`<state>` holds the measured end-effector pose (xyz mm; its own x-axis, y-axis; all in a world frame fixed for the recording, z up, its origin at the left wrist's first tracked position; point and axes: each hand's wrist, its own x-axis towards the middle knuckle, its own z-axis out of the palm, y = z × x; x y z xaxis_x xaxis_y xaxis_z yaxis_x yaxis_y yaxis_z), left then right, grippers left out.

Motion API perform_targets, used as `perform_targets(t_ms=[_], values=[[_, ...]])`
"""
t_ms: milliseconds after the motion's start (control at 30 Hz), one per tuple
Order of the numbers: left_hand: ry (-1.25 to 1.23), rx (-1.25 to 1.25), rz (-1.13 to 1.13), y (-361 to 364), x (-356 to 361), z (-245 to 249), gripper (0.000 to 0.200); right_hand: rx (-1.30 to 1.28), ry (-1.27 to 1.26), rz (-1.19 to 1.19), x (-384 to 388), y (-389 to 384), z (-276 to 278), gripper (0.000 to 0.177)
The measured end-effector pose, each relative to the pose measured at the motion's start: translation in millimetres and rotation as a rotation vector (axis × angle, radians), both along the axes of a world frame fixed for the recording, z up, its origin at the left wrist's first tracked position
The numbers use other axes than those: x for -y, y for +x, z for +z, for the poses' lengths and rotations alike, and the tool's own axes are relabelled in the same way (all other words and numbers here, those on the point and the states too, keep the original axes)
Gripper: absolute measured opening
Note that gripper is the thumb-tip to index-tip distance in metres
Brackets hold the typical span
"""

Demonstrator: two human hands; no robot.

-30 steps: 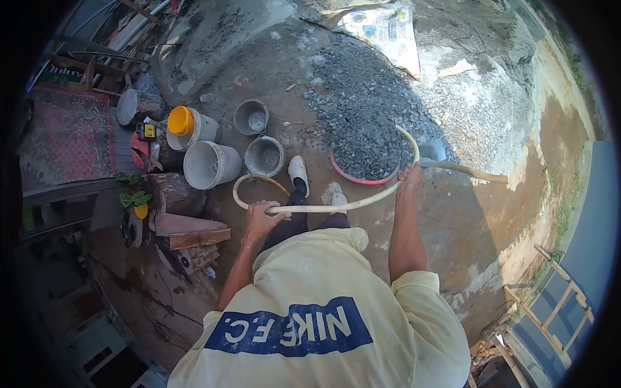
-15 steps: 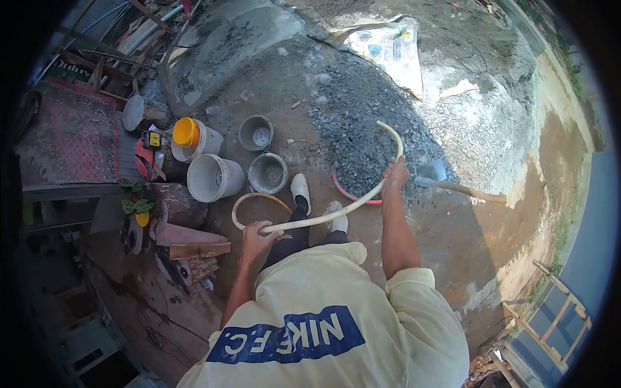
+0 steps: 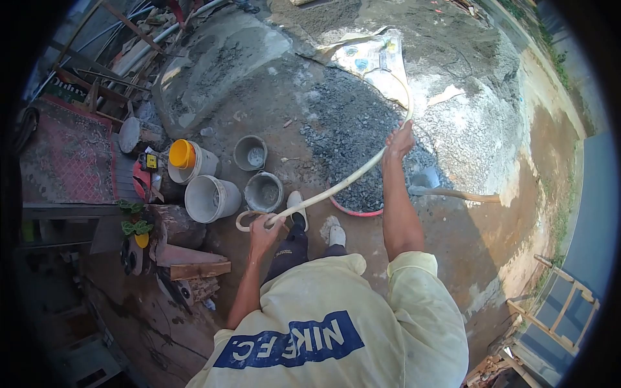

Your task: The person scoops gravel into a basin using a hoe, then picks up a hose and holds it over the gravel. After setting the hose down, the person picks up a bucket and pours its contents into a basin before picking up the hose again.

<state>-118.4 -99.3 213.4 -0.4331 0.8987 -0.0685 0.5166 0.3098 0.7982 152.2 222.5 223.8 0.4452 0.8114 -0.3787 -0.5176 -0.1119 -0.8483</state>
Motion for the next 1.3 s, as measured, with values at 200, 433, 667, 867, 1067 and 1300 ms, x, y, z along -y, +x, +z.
perform_targets(t_ms=[200,433,667,867,1067,1300], values=[[-0.050,-0.002,0.024,7.2,-17.5,5.7,0.032,-0.011,0.027,-0.066,-11.5,7.8,1.5,0.043],[-0.081,0.044,-0.015,10.6,-23.9,-7.4,0.035,-0.012,-0.034,-0.230,13.1,53.3,-28.6,0.043],[-0.160,0.074,-0.091,22.6,-17.7,-17.4,0.036,0.020,-0.154,-0.302,51.4,91.8,-36.3,0.042],[-0.200,0.037,-0.109,25.6,-8.7,19.4,0.037,-0.193,-0.144,0.073,30.2,127.8,-51.2,0.036],[-0.231,0.015,-0.112,-6.8,28.1,15.3,0.038,-0.203,-0.139,0.268,-16.5,122.2,-48.5,0.031],[-0.265,0.069,0.032,-73.2,71.9,11.1,0.034,-0.197,-0.204,0.400,-72.5,61.3,-28.9,0.024]])
